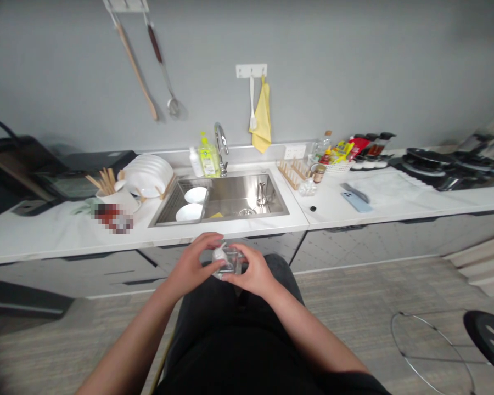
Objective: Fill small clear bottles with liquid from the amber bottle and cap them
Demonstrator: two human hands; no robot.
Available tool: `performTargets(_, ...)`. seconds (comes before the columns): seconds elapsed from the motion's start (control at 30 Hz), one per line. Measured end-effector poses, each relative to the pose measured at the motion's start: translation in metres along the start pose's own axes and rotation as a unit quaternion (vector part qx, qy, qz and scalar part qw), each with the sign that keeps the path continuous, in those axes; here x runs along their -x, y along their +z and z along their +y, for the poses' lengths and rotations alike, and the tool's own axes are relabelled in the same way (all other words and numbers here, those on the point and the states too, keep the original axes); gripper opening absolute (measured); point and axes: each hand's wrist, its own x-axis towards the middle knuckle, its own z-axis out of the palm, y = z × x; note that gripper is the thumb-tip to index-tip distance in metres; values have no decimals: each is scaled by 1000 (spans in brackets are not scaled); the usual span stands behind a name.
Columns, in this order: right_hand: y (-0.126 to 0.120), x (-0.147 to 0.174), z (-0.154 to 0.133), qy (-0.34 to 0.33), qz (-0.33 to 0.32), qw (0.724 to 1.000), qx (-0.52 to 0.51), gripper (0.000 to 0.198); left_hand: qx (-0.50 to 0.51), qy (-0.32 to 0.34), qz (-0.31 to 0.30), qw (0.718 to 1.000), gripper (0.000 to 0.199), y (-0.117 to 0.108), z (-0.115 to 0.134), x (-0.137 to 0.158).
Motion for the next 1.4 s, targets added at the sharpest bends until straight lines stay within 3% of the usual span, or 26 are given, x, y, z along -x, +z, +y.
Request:
performTargets(0.1,-5,-3,-5,1,2,1000,-6,89,59,8,-24,998,60,-8,-1,4)
performTargets(0.23,-11,-3,-15,-4,-13,1000,4,87,105,-19,-50,993,82,-7,3,7)
performTargets(0.33,-13,1,-18,-4,-10,1000,-7,85,94,-56,-15,994,94,6,5,7)
performTargets(0.43,-13,7,-18,-1,-3,1000,-29,86,99,-85,23,991,87,16,7,7)
performTargets(0.63,-20,11,-24,10,-1,998,-57,85,187,-79,-5,979,69,12,19,11)
performTargets(0.8,-24,9,-32,18,-2,1000,-24,85,140,-98,37,985,91,25,20,8)
performTargets(0.87,-24,9,-32,17,6,1000,-22,86,132,-105,52,984,83,28,19,7)
performTargets(0.97,-25,9,-33,22,12,999,-39,88,154,-94,22,983,65,20,23,6)
performTargets(1.13,-28,12,-39,17,2,999,-36,86,155,-77,-29,984,76,2,35,0)
performTargets(1.27,-29,12,-44,24,13,999,-25,85,92,-92,7,991,91,13,40,-5)
performTargets(1.4,-31,12,-43,22,20,1000,-9,85,76,-88,38,992,70,22,42,-5)
